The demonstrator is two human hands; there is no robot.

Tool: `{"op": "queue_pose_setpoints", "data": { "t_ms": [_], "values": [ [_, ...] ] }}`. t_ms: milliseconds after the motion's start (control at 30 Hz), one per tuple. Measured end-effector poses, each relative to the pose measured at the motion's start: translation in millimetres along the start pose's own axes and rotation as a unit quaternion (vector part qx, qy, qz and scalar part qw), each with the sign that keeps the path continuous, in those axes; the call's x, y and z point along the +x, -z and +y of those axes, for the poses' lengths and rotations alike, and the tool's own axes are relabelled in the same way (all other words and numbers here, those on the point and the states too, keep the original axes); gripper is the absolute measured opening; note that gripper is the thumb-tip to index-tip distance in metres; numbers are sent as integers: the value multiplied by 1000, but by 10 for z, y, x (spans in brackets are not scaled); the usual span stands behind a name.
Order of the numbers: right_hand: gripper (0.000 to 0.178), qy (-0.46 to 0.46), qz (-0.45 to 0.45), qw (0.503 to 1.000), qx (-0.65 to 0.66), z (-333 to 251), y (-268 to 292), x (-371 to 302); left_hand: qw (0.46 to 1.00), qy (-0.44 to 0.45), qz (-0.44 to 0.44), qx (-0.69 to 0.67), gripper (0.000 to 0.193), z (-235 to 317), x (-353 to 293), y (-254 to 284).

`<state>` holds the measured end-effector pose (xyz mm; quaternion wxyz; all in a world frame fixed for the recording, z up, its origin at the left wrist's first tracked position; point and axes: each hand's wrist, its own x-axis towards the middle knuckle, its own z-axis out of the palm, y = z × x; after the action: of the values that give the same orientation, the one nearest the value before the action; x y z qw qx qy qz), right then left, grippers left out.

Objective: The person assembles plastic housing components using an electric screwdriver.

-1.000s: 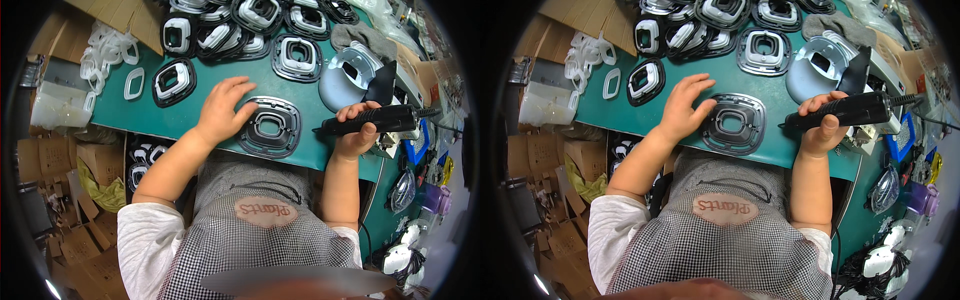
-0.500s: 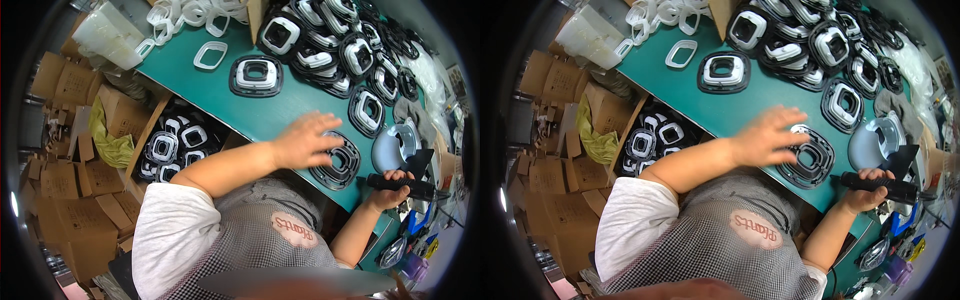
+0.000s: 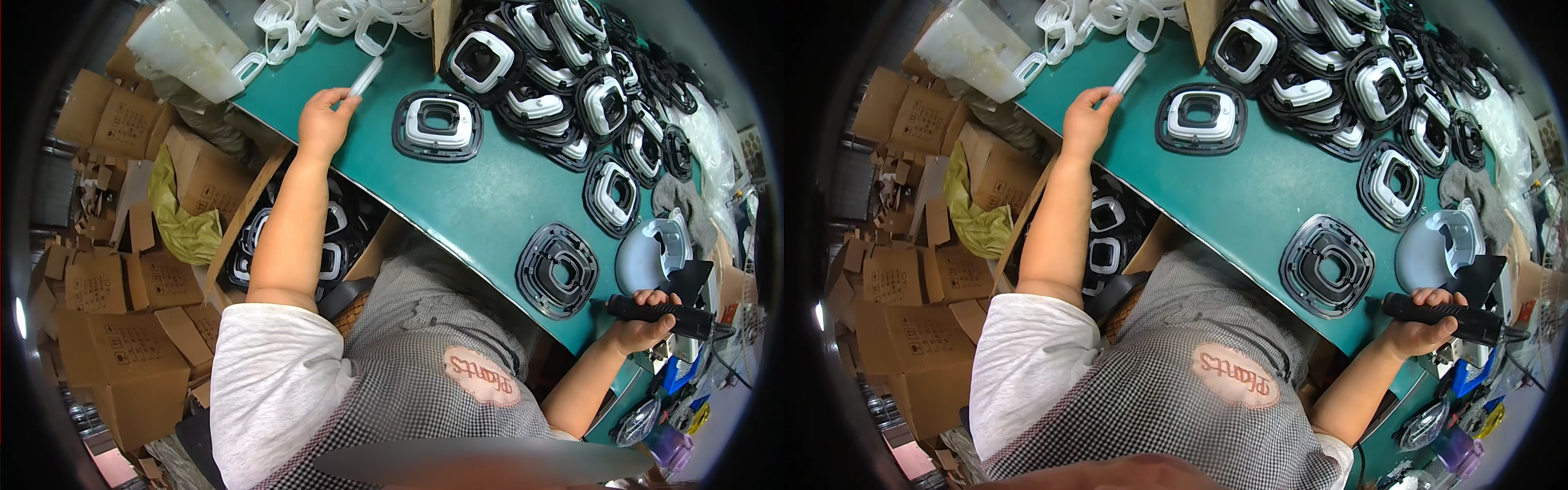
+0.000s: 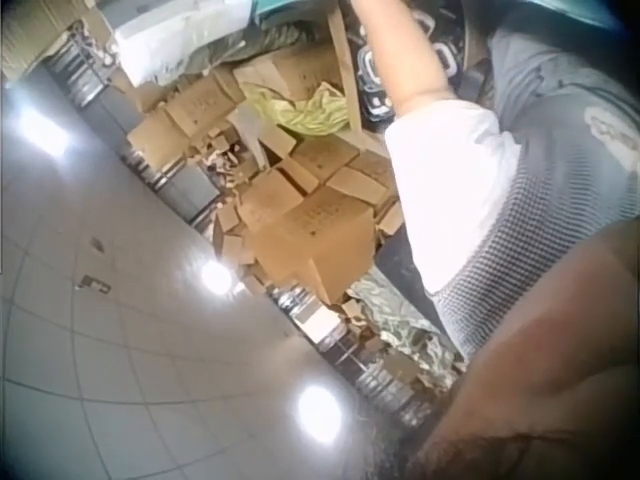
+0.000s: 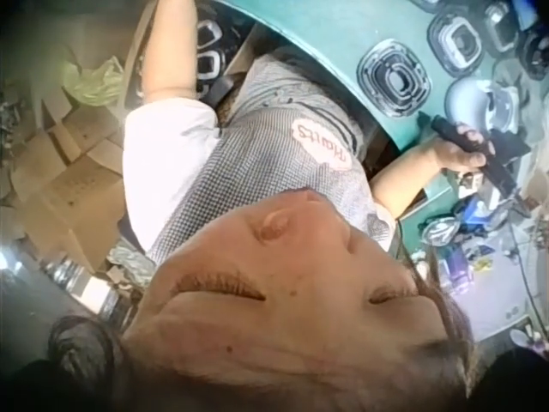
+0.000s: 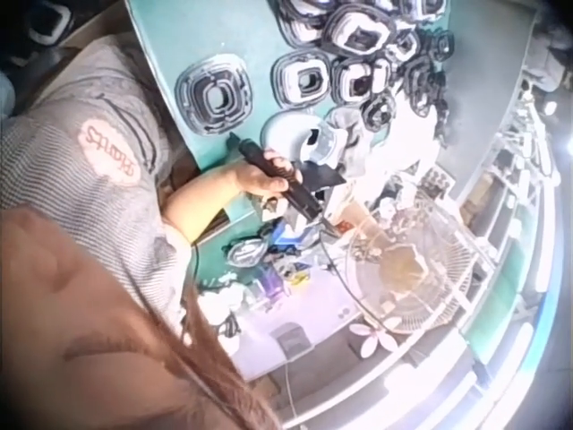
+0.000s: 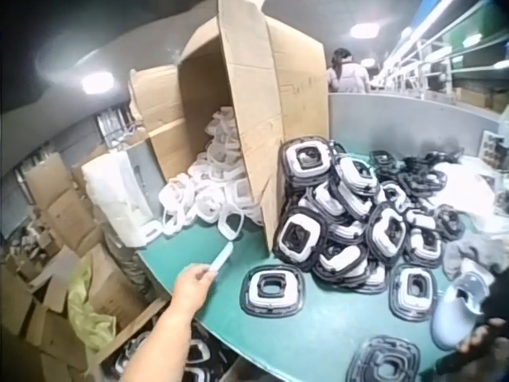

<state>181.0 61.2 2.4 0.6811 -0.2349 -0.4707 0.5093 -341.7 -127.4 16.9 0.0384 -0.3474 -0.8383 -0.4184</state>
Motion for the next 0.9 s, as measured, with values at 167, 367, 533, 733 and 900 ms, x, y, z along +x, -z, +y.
{"op": "queue_pose_setpoints", "data": {
  "t_ms": [167,367,533,733,900],
  "values": [
    [54,-1,3,1000,0,-16,110,-16,916,54,-123,-378,23,463,-251,11],
    [42,-59,-19,992,108,61,283,4,752,124,-387,-519,26,1116,-709,-351],
    [59,-9,24,999,29,43,-60,5,713,169,-508,-453,27,1760,-1251,-835],
    [60,22,37,999,-12,-34,-84,1,716,179,-565,-369,26,2116,-1534,-1235],
    [59,31,31,999,-23,-47,-61,-8,847,26,-498,-182,31,2150,-1553,-1276]
  ]
}}
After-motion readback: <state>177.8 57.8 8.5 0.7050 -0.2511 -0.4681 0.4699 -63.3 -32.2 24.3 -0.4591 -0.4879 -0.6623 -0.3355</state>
